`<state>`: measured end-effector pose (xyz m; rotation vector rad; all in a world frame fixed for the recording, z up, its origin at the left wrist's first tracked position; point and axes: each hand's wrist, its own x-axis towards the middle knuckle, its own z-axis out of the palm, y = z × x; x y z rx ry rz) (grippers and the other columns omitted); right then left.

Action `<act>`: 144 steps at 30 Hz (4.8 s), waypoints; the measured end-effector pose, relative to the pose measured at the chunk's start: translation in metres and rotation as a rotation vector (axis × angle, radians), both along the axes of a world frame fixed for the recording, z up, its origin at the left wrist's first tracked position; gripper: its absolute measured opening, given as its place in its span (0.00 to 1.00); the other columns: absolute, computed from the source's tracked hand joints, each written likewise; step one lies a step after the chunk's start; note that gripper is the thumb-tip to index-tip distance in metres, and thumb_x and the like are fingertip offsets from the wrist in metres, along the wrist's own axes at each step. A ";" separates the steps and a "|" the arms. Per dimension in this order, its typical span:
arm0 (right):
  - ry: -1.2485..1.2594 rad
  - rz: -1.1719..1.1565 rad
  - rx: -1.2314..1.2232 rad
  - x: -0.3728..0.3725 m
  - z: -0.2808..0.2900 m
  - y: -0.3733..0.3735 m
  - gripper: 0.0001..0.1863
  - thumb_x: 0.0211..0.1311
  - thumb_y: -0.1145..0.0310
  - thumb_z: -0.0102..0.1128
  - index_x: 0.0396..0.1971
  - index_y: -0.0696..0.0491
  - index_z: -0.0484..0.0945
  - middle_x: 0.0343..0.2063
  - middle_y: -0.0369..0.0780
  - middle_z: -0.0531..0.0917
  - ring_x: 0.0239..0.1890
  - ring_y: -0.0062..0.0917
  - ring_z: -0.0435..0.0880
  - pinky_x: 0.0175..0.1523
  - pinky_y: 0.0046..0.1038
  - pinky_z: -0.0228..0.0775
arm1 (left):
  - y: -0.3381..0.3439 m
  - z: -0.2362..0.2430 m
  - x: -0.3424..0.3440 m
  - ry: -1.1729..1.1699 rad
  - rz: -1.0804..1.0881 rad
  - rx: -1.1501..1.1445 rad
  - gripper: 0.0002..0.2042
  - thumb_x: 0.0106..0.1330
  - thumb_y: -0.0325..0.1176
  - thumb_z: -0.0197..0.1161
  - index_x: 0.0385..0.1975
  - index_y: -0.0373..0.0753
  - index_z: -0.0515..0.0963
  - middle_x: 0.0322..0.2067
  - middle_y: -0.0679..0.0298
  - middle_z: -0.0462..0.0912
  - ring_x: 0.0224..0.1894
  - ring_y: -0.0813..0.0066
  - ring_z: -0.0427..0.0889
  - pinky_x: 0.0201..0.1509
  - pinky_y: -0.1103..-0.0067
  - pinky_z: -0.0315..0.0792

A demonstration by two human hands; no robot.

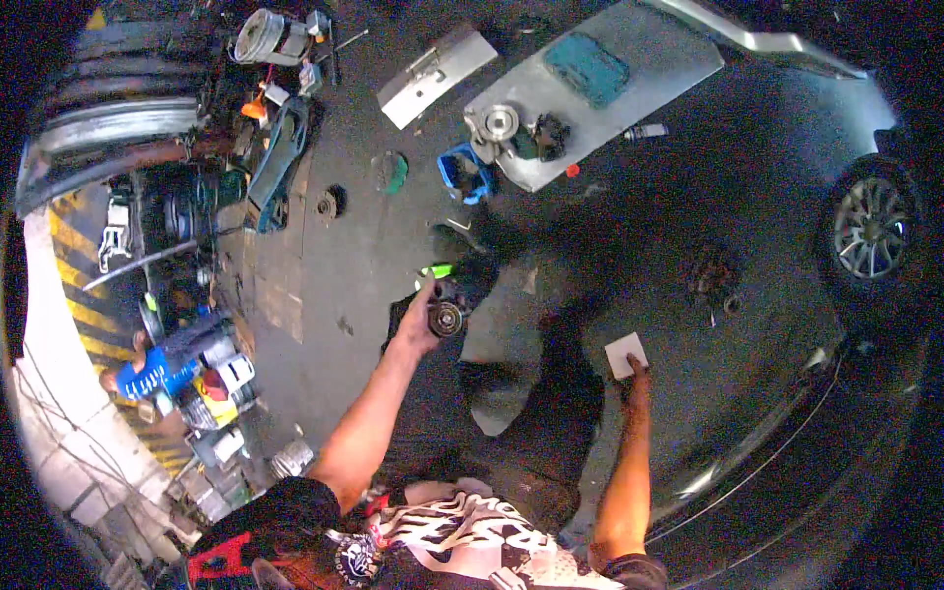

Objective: Repairing an automotive alternator by replacing a bearing and using a hammer and socket.

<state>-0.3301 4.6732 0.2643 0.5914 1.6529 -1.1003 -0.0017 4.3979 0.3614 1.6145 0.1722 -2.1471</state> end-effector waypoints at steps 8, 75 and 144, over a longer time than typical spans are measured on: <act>0.065 0.063 -0.101 0.076 0.033 -0.114 0.19 0.55 0.63 0.62 0.45 0.53 0.71 0.36 0.39 0.79 0.35 0.29 0.79 0.32 0.29 0.71 | -0.149 0.048 0.119 0.397 0.237 -0.177 0.17 0.68 0.45 0.49 0.46 0.39 0.70 0.37 0.50 0.79 0.44 0.50 0.79 0.49 0.56 0.74; 0.674 -0.133 0.268 0.626 -0.560 -0.125 0.26 0.68 0.55 0.39 0.59 0.56 0.66 0.59 0.49 0.67 0.61 0.42 0.63 0.64 0.42 0.50 | -0.213 -0.560 0.192 -0.124 -2.313 -1.458 0.13 0.61 0.31 0.50 0.40 0.34 0.78 0.41 0.46 0.80 0.44 0.49 0.80 0.48 0.62 0.74; 0.853 0.365 0.521 0.501 -0.532 -0.464 0.19 0.60 0.67 0.49 0.50 0.56 0.74 0.49 0.52 0.76 0.52 0.48 0.72 0.57 0.44 0.63 | -0.858 -0.560 0.129 -1.264 -1.313 -1.740 0.28 0.49 0.32 0.63 0.51 0.31 0.63 0.49 0.43 0.70 0.52 0.44 0.71 0.56 0.63 0.68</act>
